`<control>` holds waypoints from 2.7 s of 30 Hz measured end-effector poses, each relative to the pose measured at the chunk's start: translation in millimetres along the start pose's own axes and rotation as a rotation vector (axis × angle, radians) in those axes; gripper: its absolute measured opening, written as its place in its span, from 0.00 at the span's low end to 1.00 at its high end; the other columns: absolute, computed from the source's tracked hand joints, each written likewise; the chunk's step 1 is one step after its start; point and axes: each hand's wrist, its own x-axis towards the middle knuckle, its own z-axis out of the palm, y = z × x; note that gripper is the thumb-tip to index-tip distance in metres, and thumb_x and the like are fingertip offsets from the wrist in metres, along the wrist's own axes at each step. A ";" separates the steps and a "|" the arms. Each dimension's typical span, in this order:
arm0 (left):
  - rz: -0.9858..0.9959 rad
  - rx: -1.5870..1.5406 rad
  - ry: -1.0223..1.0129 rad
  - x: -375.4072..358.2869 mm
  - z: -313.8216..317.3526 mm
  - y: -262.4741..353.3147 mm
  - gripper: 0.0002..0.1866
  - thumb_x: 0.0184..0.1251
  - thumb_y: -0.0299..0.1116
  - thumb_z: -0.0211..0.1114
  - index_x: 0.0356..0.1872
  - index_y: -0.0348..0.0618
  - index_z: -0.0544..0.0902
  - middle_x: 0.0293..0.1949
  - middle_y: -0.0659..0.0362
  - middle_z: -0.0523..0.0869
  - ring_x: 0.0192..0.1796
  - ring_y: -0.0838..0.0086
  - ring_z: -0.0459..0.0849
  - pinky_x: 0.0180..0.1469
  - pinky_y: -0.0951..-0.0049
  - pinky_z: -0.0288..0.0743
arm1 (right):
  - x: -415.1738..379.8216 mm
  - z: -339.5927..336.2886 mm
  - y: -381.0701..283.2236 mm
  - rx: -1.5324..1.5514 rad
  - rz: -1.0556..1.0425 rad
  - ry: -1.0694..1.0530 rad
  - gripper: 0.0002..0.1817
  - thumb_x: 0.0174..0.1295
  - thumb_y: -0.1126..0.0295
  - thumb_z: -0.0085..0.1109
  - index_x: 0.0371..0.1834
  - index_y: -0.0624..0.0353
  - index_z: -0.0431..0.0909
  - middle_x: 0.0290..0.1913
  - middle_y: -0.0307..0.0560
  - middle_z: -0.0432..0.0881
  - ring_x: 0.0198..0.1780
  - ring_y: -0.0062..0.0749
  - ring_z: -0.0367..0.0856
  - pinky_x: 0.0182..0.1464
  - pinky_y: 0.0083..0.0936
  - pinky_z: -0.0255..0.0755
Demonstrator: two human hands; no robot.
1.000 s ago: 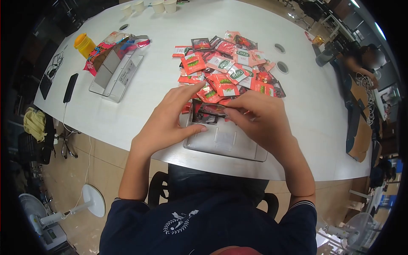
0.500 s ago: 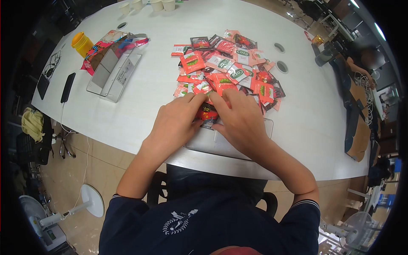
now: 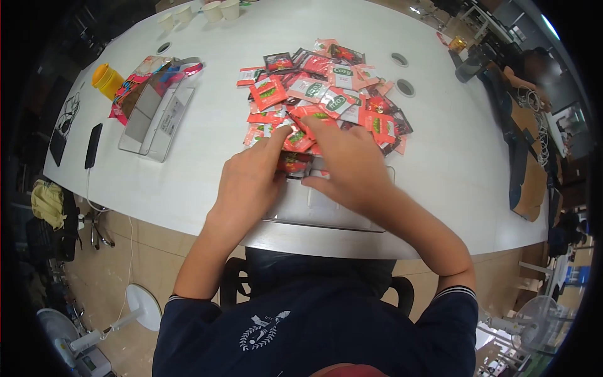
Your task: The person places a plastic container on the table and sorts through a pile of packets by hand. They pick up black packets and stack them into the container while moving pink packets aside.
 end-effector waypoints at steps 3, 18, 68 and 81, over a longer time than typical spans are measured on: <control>0.006 0.029 0.023 0.2 2.5 -1.5 0.36 0.56 0.19 0.75 0.69 0.43 0.77 0.56 0.47 0.89 0.49 0.53 0.92 0.50 0.58 0.86 | 1.0 -40.8 39.7 0.127 0.111 -0.023 0.35 0.56 0.64 0.82 0.67 0.58 0.79 0.45 0.47 0.87 0.45 0.41 0.86 0.55 0.34 0.76; 0.002 -0.007 -0.058 1.3 -7.9 3.8 0.31 0.60 0.22 0.75 0.66 0.41 0.78 0.56 0.47 0.88 0.53 0.53 0.91 0.54 0.59 0.87 | -15.1 -42.8 109.5 0.195 0.343 -0.360 0.22 0.55 0.71 0.79 0.52 0.62 0.82 0.46 0.45 0.86 0.45 0.35 0.84 0.50 0.32 0.79; -0.148 -0.271 -0.168 -4.0 -16.9 -8.2 0.37 0.61 0.27 0.77 0.73 0.43 0.72 0.49 0.48 0.88 0.45 0.54 0.90 0.49 0.60 0.83 | -24.5 -50.0 34.0 0.382 0.306 -0.331 0.12 0.67 0.62 0.76 0.34 0.58 0.85 0.25 0.44 0.84 0.25 0.30 0.82 0.30 0.28 0.71; 0.014 -0.223 -0.086 -4.4 -15.5 -4.8 0.38 0.58 0.23 0.79 0.72 0.44 0.75 0.67 0.50 0.82 0.64 0.56 0.85 0.65 0.60 0.81 | -11.5 5.0 121.2 -0.224 -0.153 -0.085 0.07 0.67 0.66 0.67 0.44 0.54 0.87 0.38 0.40 0.82 0.42 0.35 0.88 0.37 0.35 0.81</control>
